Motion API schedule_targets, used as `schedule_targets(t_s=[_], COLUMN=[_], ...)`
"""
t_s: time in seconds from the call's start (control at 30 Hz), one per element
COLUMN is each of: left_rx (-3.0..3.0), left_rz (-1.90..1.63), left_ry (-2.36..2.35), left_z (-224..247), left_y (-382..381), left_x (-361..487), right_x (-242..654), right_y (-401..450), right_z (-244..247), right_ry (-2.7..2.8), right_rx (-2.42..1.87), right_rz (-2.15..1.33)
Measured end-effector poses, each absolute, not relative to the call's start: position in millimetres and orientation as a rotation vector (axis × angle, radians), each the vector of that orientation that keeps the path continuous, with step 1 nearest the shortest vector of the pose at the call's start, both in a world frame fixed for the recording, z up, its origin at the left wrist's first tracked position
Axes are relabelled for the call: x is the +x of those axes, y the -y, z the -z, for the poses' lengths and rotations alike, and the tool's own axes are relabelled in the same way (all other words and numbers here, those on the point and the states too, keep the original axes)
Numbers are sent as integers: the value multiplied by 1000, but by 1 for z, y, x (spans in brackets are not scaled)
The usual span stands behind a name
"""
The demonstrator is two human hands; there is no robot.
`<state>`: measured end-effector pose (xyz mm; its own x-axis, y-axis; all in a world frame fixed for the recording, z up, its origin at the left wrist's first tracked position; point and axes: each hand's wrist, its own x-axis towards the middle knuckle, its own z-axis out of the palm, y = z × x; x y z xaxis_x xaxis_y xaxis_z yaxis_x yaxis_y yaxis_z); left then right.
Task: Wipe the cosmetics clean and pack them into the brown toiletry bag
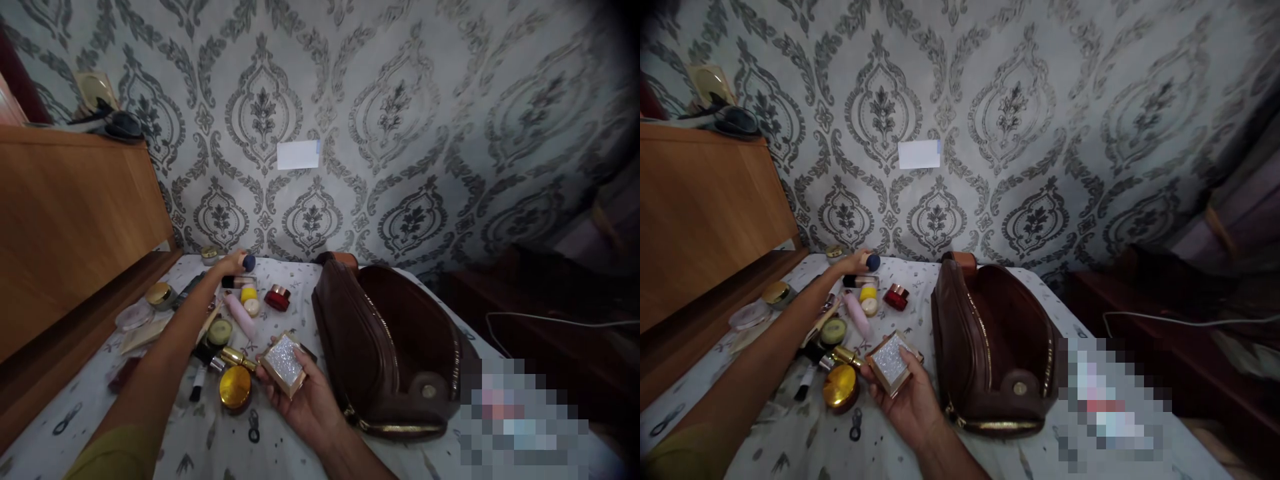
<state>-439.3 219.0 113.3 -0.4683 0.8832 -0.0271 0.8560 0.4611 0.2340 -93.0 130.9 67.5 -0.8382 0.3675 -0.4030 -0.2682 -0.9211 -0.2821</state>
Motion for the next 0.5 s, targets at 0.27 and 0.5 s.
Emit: schedule_targets(t_s=[0.27,0.5], left_rx=[1509,1811], left_rz=[-187,-262], left_ry=[-2763,-2629], left_z=[-123,-105], left_y=[-209,-239], left_x=[-456,-427], right_x=[-93,-92], right_y=[-132,-131], right_z=[-67,-63], right_ry=[310,303], right_rx=[-618,-566], right_rz=[-2738,-2746])
